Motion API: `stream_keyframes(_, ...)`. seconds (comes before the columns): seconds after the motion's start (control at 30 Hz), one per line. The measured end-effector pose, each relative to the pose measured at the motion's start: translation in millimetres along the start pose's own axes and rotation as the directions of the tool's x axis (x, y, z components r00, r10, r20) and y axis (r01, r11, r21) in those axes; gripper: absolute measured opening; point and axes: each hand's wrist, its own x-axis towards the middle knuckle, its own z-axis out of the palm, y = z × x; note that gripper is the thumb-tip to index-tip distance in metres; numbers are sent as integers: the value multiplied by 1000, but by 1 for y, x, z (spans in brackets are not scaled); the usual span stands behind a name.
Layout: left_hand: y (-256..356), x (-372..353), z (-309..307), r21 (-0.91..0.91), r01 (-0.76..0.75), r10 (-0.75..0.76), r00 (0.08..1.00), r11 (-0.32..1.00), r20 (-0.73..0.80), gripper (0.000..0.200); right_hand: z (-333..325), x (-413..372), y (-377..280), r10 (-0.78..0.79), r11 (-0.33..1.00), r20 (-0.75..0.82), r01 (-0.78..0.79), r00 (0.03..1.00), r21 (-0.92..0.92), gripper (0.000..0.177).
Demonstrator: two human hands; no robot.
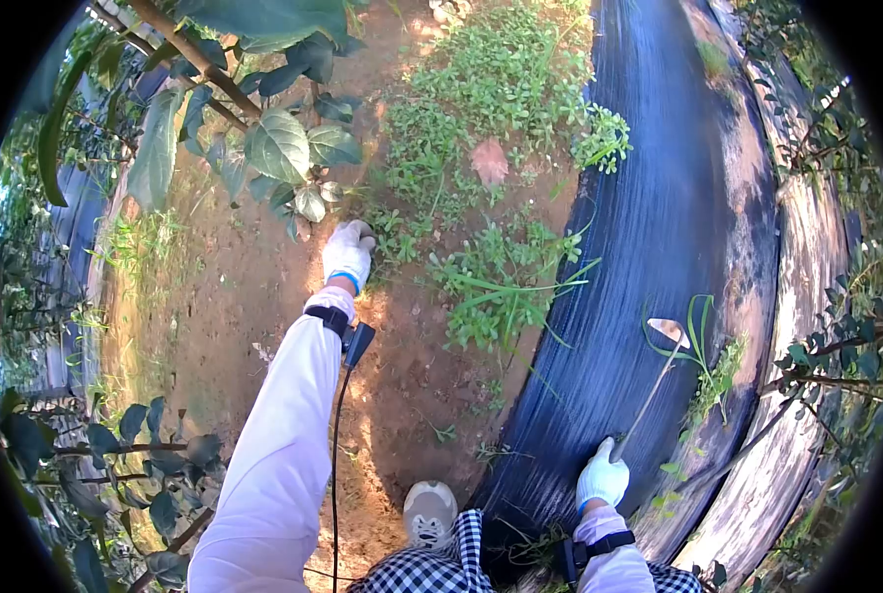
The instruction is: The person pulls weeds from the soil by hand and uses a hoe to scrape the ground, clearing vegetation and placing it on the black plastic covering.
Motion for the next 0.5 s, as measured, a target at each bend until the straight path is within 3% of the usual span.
stream_keyframes(0.1,1,3,3,-161,-79,74,996,984,-40,35,-2,-3,-5,2,996,-20,-4,1000,-86,49)
stream_keyframes(0.13,28,-3,-13,-103,78,-84,994,992,-63,50,0,1,1,-16,998,-5,16,1000,-62,50)
stream_keyframes(0.23,50,8,-21,153,-6,-2,999,988,49,69,7,15,18,-60,993,-48,55,997,-103,53)
stream_keyframes(0.27,50,13,-18,187,-48,35,997,981,72,53,8,18,20,-58,991,-53,51,997,-127,53)
stream_keyframes(0.37,43,26,-14,233,-175,104,951,957,290,38,0,4,6,-42,983,-42,34,998,-182,55)
stream_keyframes(0.43,31,17,0,241,-258,219,959,936,177,18,-2,2,1,-15,983,-12,13,1000,-181,59)
stream_keyframes(0.5,12,13,4,54,-417,402,898,907,177,18,-2,3,-2,-16,983,-24,11,1000,-185,60)
